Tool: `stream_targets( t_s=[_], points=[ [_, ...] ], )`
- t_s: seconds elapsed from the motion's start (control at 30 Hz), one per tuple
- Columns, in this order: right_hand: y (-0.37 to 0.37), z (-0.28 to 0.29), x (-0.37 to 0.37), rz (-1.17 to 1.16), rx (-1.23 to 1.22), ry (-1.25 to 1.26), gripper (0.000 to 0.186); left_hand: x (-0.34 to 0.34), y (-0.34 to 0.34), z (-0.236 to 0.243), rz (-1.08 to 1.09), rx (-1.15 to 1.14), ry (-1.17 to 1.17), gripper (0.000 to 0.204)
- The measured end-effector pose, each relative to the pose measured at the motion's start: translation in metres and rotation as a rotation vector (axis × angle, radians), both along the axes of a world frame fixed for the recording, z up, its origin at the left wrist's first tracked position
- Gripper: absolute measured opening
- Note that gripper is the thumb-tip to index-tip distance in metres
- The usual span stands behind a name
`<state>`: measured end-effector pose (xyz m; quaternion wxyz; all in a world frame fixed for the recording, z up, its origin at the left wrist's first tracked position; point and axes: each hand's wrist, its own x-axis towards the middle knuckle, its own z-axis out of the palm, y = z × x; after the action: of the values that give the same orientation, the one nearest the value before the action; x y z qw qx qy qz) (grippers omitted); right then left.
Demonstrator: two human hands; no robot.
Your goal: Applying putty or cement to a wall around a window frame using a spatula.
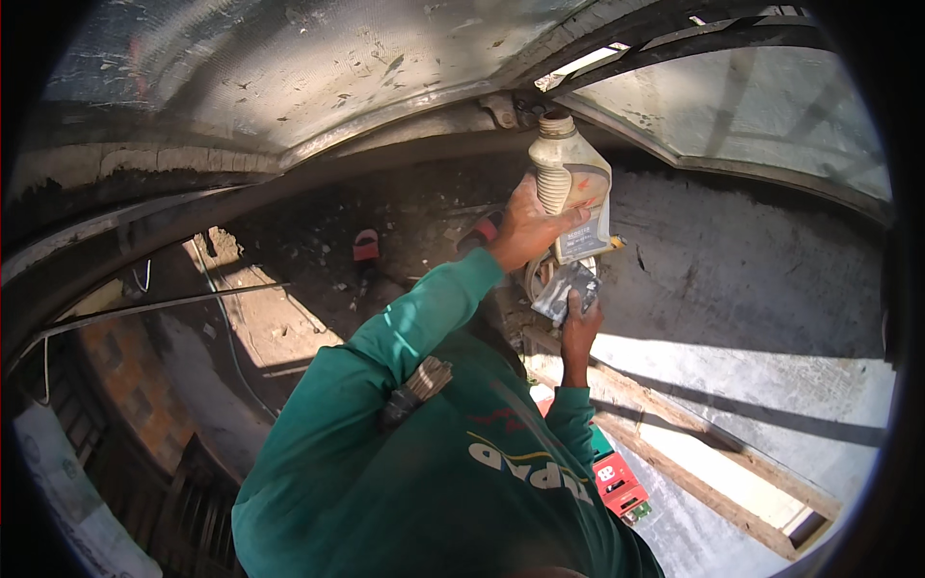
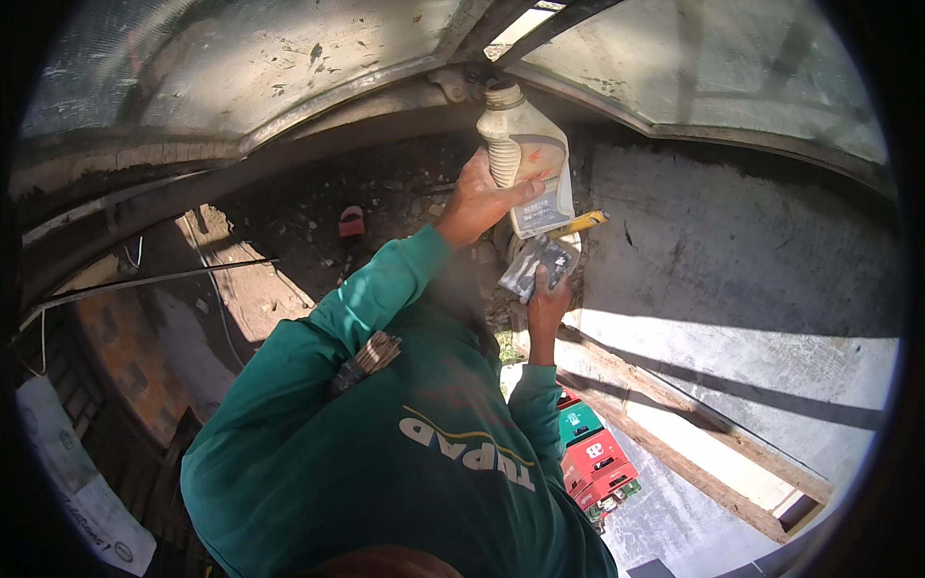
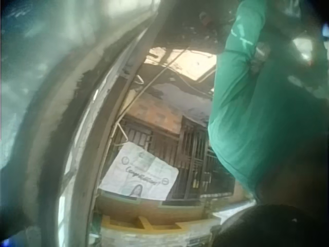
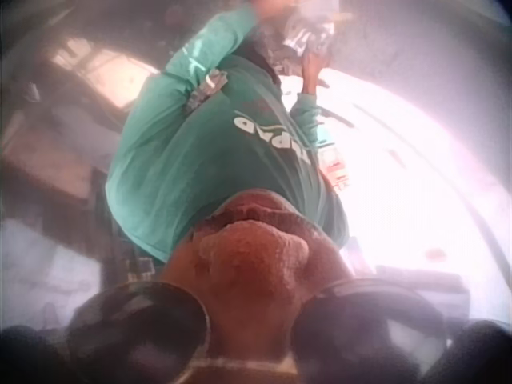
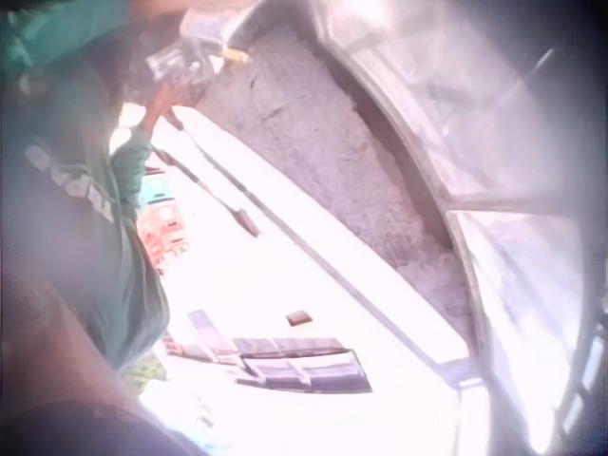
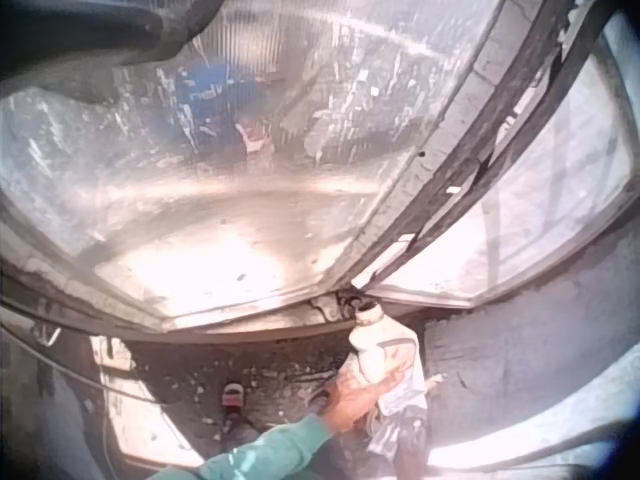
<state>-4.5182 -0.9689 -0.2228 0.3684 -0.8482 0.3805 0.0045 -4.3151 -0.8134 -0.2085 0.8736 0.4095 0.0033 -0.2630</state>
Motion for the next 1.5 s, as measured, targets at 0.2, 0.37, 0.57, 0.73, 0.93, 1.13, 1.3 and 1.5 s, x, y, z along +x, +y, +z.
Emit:
stream_targets(
  t_s=[0.2,0.37,0.57,0.73,0.93,1.13,1.3,1.5],
  points=[
    [-0.017,-0.026,0.009,-0.109,0.056,-0.336,0.036,-0.015,0.048,0.015,-0.025,0.479,-0.346,0.076],
    [0.013,0.053,0.117,0.097,-0.046,-0.362,0.036,-0.036,0.107,0.026,-0.042,0.691,-0.372,0.065],
    [0.047,0.087,0.224,0.521,-0.293,-0.412,0.017,-0.058,0.169,-0.022,0.053,0.702,-0.348,0.07],
    [0.061,0.091,0.238,0.845,-0.614,-0.449,0.023,-0.061,0.19,-0.009,0.081,0.84,-0.322,0.074],
    [0.059,0.102,0.236,0.794,-0.621,-0.33,0.026,-0.055,0.192,-0.004,0.075,0.845,-0.316,0.074],
    [0.066,0.114,0.244,0.781,-0.542,-0.339,0.027,-0.053,0.188,-0.017,0.1,0.8,-0.372,0.074],
    [0.068,0.114,0.252,0.74,-0.511,-0.336,0.033,-0.057,0.186,-0.014,0.122,0.776,-0.41,0.076],
    [0.067,0.125,0.235,0.716,-0.419,-0.231,0.037,-0.063,0.193,-0.006,0.091,0.832,-0.384,0.076]
  ],
)
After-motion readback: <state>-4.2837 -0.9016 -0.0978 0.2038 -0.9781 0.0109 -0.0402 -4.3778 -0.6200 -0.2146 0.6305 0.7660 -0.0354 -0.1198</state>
